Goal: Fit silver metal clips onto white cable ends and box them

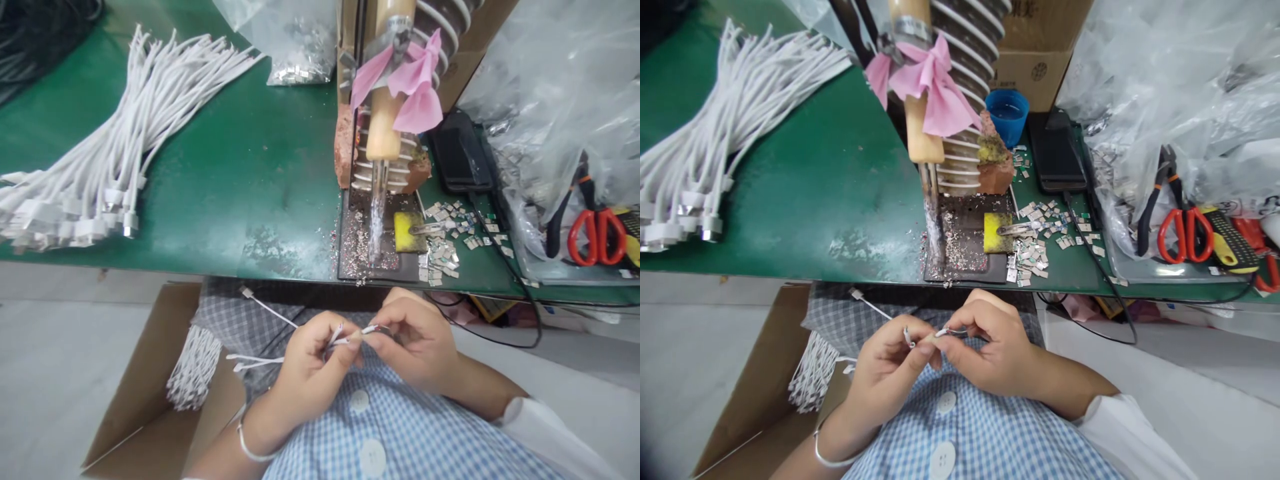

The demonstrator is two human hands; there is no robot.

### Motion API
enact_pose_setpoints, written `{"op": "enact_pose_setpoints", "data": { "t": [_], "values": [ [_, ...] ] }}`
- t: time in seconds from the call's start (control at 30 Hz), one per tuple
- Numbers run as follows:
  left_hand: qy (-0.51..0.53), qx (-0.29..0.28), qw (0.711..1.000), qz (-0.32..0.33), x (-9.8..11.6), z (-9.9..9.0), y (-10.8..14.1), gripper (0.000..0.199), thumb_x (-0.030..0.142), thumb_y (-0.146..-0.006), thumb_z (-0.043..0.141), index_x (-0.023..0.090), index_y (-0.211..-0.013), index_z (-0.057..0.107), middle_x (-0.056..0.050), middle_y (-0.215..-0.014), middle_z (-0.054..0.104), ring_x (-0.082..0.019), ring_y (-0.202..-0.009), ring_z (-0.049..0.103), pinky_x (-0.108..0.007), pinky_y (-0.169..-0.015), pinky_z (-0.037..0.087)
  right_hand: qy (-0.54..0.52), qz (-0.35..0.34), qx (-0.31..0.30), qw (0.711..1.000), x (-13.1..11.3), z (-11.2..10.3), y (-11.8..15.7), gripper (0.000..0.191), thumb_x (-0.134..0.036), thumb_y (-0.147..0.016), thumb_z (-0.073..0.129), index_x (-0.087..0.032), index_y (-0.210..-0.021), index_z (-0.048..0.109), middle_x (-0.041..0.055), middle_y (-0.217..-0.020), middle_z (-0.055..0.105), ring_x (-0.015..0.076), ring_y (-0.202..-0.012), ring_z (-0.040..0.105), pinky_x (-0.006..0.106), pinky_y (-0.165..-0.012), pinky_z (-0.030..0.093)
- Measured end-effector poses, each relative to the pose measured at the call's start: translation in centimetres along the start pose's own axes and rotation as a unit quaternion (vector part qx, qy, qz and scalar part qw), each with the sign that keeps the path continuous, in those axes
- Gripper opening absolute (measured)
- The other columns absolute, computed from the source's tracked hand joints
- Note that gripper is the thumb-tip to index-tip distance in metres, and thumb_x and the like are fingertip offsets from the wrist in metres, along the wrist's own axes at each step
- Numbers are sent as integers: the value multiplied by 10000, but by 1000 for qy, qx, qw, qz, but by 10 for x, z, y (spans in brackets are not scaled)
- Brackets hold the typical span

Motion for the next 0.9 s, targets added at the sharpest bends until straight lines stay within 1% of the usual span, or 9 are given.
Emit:
{"op": "enact_pose_setpoints", "data": {
  "t": [0.17, 0.33, 0.43, 0.53, 0.57, 0.63, 0.7, 0.77, 0.9],
  "values": [
    [-61, 19, 998, 27, 5, -1, 0, 109, 124, -884, 580, 193, -800, 590, 34, -663, 614, -85, -581, 563, -156, -553, 450, 18, -2, 2, 1000, -3, -2, -2, 58, -144, -817, 613, -193, -786, 608, -32, -620, 520, 86, -522, 463, 194, -468, 394],
    [-71, 14, 997, 27, 7, -2, 0, 85, 125, -861, 598, 191, -807, 601, 25, -656, 616, -100, -551, 537, -187, -525, 432, -46, 15, -29, 998, 3, 2, 0, 76, -138, -840, 589, -197, -792, 595, -31, -644, 504, 96, -552, 475, 211, -496, 391],
    [-60, -7, 998, 20, 6, -3, -1, 87, 127, -864, 597, 196, -814, 615, 20, -664, 622, -107, -565, 549, -195, -535, 435, -84, 15, -82, 993, 4, 6, 2, 103, -154, -854, 589, -195, -760, 579, -41, -627, 462, 93, -547, 454, 211, -497, 357],
    [-62, -10, 998, 21, 6, -6, -1, 96, 117, -865, 600, 195, -818, 629, 14, -678, 630, -107, -583, 558, -193, -541, 435, -48, 27, -175, 983, 4, 18, 4, 169, -120, -861, 568, -178, -702, 563, -46, -601, 445, 81, -530, 433, 201, -491, 327],
    [-62, -5, 998, 21, 6, -7, -1, 97, 116, -869, 599, 196, -827, 633, 16, -682, 632, -105, -586, 561, -189, -544, 437, -29, 32, -192, 980, 4, 20, 5, 180, -107, -861, 562, -173, -694, 559, -45, -602, 449, 78, -530, 433, 198, -491, 324],
    [-50, 4, 999, 15, 5, -8, -2, 95, 125, -890, 583, 204, -885, 635, 23, -683, 634, -101, -595, 574, -183, -560, 449, -5, 42, -175, 984, 4, 16, 3, 179, -110, -862, 570, -169, -693, 558, -46, -604, 452, 71, -523, 428, 192, -484, 318],
    [-32, -3, 999, 9, 5, -5, -2, 93, 147, -920, 552, 211, -919, 619, 29, -679, 635, -99, -600, 584, -183, -578, 461, -3, 44, -116, 992, 4, 7, 1, 155, -143, -864, 594, -174, -714, 567, -55, -594, 440, 67, -504, 413, 188, -467, 309],
    [-24, -26, 999, 7, 6, 1, -2, 96, 166, -940, 526, 207, -884, 594, 28, -678, 638, -100, -603, 586, -186, -587, 460, -7, 32, -71, 997, 2, 2, 1, 139, -171, -873, 601, -183, -737, 574, -59, -582, 441, 69, -493, 405, 191, -456, 307],
    [-18, -80, 997, 5, 7, 10, -1, 142, 190, -962, 491, 194, -836, 557, 8, -701, 652, -108, -632, 600, -201, -612, 460, -23, -29, -49, 998, -9, 4, 1, 131, -172, -914, 544, -204, -789, 560, -45, -581, 512, 90, -516, 445, 213, -472, 341]
  ]
}}
Point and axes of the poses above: each hand's wrist, its own y-axis away from the middle knuckle, its own z-axis out of the palm, x = y × z, the point moved 9 cm from there along -y, towards the middle knuckle
